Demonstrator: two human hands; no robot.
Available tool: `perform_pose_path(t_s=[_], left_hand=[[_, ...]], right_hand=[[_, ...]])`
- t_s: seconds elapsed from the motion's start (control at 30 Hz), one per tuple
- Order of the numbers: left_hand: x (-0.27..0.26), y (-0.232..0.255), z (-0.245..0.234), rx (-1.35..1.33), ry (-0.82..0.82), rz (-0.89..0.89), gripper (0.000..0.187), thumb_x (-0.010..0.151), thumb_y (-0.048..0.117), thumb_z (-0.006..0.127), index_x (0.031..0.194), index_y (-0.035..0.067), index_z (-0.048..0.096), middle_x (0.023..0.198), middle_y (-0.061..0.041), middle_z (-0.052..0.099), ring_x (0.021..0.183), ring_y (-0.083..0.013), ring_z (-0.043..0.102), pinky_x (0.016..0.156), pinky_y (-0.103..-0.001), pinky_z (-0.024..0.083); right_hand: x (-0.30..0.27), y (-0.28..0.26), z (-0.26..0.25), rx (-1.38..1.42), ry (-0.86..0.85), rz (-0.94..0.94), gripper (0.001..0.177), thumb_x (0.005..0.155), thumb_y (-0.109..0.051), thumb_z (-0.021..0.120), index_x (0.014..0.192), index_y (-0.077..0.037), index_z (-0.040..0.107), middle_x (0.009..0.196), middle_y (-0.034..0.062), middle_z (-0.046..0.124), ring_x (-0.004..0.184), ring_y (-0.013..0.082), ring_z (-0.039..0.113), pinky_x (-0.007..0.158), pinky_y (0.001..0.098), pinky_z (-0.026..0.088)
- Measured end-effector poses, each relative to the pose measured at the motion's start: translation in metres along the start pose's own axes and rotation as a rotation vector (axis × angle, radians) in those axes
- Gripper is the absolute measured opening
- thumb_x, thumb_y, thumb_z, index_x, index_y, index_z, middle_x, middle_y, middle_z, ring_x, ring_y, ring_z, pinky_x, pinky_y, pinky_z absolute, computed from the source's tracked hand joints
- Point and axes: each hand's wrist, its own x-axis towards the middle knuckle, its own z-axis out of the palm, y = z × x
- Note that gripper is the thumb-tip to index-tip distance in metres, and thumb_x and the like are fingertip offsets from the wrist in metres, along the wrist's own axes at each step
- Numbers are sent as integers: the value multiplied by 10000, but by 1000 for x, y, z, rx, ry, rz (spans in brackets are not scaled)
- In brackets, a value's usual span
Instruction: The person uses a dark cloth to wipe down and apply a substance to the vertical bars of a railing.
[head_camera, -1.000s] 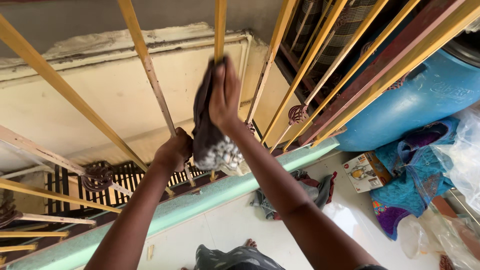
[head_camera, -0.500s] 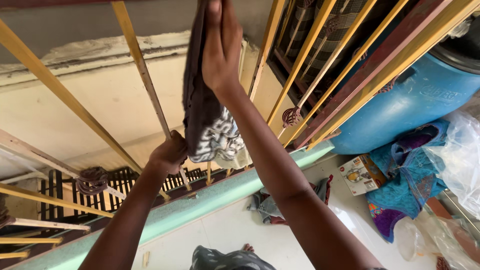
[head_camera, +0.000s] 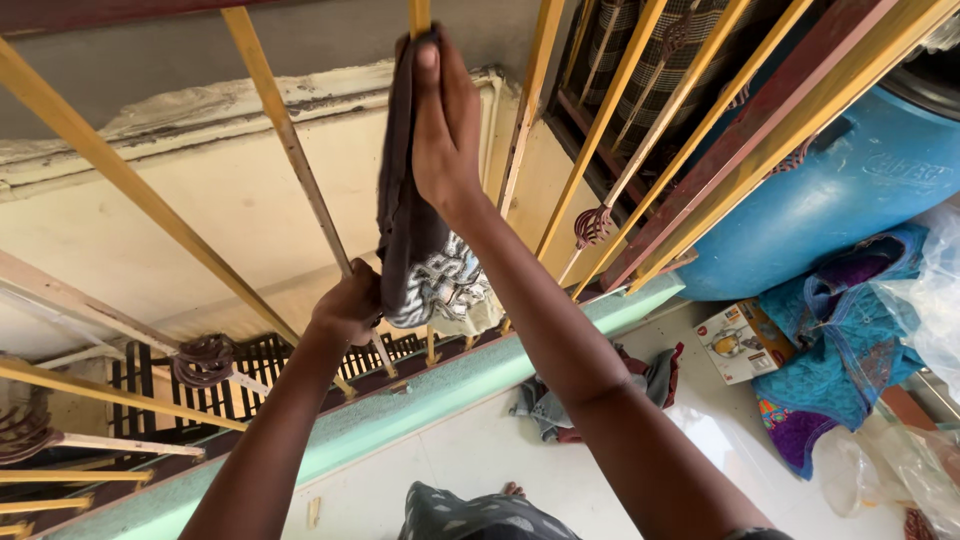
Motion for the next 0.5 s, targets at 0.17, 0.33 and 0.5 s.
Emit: perform_pose_path(t_s=[0.17,0.33,0.5], left_hand=[[-15,2,-11,505,204,127,316,880,396,615,980,111,706,1033,-76,689,1009,-247,641,800,-377,460],[-22,0,-44,485,-46,194,425,972,481,581,799,116,714,825,17,662,747,-92,538,687,-311,424],[-24,2,-52,578,-55,124,360,971,389,620,743,128,717,703,60,638,660,-19,445,607,-299,432]], right_hand=[[-72,40,0,-46,38,30,420,1214,-346,373,1035,8,511,769,53,379,719,133,380,618,348,338],[-218,123,-6,-47,-58,198,307,1138,-212,351,1115,53,505,603,56,434,495,160,423,478,325,309],[-241,129,-25,-59,-215,215,295,1090,-156,342,1189,95,460,615,77,450,501,173,439,496,346,349]])
